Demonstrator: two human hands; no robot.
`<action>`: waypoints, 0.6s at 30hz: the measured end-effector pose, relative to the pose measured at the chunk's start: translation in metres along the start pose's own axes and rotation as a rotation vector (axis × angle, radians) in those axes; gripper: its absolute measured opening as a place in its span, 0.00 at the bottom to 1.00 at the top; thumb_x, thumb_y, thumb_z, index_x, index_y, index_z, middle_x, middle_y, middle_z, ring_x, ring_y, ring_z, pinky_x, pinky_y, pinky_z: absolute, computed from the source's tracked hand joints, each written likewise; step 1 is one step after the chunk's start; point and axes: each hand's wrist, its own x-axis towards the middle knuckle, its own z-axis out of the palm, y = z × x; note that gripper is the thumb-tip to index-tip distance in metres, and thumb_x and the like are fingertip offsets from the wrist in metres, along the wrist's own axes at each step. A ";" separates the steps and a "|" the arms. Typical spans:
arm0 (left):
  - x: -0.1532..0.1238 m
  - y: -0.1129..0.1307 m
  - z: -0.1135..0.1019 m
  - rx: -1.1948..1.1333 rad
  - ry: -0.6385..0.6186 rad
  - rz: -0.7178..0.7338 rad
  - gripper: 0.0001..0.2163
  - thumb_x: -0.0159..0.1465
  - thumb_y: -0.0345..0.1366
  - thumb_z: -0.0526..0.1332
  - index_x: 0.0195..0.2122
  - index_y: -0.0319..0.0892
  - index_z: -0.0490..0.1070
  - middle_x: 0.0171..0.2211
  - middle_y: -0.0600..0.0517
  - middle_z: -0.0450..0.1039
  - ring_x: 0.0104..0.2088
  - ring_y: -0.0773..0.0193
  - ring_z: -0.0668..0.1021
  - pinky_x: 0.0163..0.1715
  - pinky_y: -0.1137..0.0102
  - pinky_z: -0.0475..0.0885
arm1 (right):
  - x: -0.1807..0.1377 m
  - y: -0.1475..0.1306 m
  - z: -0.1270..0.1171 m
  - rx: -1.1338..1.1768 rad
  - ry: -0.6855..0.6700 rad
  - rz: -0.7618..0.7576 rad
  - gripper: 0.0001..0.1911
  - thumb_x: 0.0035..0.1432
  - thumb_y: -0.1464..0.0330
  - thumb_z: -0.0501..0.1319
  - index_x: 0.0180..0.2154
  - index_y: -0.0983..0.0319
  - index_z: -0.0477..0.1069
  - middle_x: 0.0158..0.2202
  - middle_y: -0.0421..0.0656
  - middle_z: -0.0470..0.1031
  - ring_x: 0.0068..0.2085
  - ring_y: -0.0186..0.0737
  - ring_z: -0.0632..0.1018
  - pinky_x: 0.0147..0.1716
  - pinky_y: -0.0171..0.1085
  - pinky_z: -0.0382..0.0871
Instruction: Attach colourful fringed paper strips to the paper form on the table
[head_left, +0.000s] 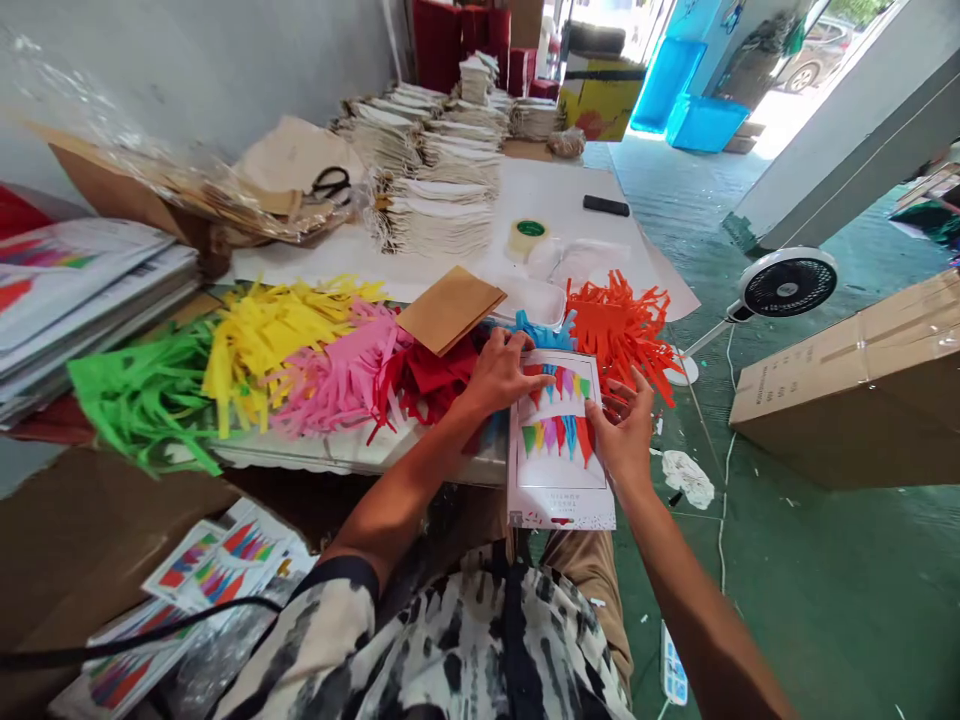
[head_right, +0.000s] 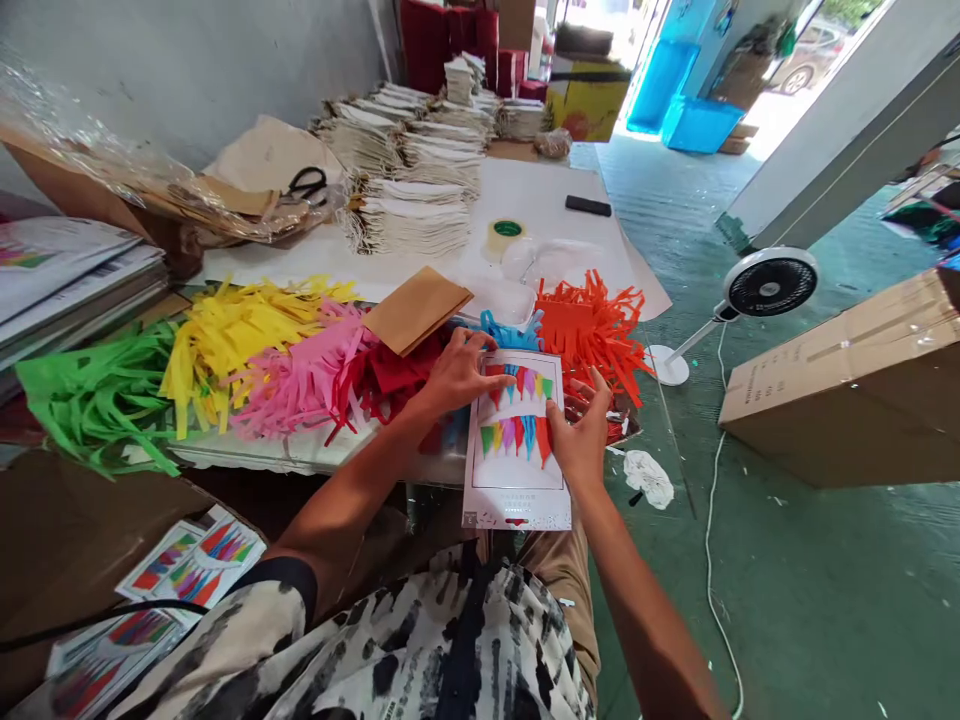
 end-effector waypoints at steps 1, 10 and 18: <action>0.002 -0.002 -0.001 -0.037 0.013 0.007 0.29 0.56 0.54 0.76 0.53 0.43 0.75 0.53 0.43 0.68 0.54 0.48 0.75 0.57 0.57 0.72 | -0.001 0.000 0.000 0.039 0.011 -0.005 0.46 0.52 0.61 0.74 0.68 0.53 0.59 0.57 0.50 0.74 0.45 0.41 0.81 0.47 0.46 0.79; -0.027 0.037 -0.043 -0.676 0.079 0.300 0.29 0.56 0.45 0.79 0.55 0.47 0.72 0.45 0.51 0.76 0.39 0.65 0.77 0.38 0.71 0.74 | -0.015 -0.057 -0.022 0.329 -0.023 -0.178 0.54 0.53 0.62 0.76 0.73 0.46 0.50 0.69 0.53 0.63 0.54 0.45 0.80 0.48 0.47 0.80; -0.060 0.074 -0.095 -0.545 0.033 0.656 0.17 0.61 0.37 0.76 0.51 0.52 0.83 0.48 0.49 0.77 0.49 0.61 0.79 0.51 0.65 0.78 | -0.026 -0.129 -0.054 0.240 0.001 -0.662 0.49 0.57 0.61 0.75 0.73 0.42 0.54 0.66 0.46 0.65 0.62 0.51 0.74 0.54 0.51 0.78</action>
